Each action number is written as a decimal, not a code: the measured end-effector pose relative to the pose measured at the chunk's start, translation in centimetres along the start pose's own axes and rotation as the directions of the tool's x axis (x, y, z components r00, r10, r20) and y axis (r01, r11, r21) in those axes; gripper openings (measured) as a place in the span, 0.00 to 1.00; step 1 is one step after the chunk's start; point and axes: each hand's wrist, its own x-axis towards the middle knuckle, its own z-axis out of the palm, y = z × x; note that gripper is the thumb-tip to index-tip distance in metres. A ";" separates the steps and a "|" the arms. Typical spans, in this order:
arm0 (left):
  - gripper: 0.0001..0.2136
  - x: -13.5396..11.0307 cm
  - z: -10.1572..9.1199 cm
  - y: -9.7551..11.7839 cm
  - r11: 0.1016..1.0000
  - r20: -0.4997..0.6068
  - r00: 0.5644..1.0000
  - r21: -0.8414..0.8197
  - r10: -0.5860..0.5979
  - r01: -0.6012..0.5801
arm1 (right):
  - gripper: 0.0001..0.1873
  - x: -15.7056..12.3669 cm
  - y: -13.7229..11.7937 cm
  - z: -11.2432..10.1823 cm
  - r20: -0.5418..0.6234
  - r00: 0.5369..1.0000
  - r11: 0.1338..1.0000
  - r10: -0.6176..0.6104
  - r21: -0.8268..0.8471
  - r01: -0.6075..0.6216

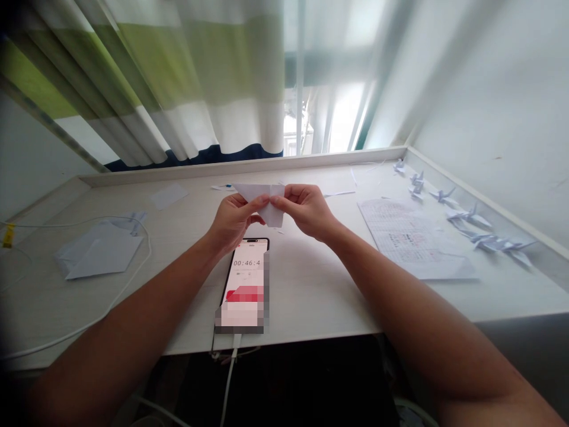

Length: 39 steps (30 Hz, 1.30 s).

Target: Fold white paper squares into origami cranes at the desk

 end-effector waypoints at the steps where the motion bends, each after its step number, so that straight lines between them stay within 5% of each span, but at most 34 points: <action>1: 0.17 -0.1 0.1 0.0 1.000 0.009 1.000 -0.002 0.019 -0.019 | 0.17 0.0 -0.1 0.1 0.005 1.000 1.000 -0.008 0.003 0.008; 17: 0.15 -0.7 2.2 -0.1 0.951 -0.042 0.989 -0.271 0.141 -0.147 | 0.11 -0.3 -0.5 1.6 -0.063 0.997 0.973 -0.036 0.224 0.050; 26: 0.18 -0.4 1.5 -0.2 0.960 -0.066 0.986 -0.226 0.153 -0.164 | 0.14 -0.1 0.0 0.7 0.063 0.996 0.969 0.060 0.237 -0.074; 39: 0.21 -0.4 0.6 -0.3 0.971 0.140 0.982 -0.220 0.123 -0.090 | 0.10 -0.1 0.0 0.7 -0.010 1.000 0.965 -0.007 0.264 0.009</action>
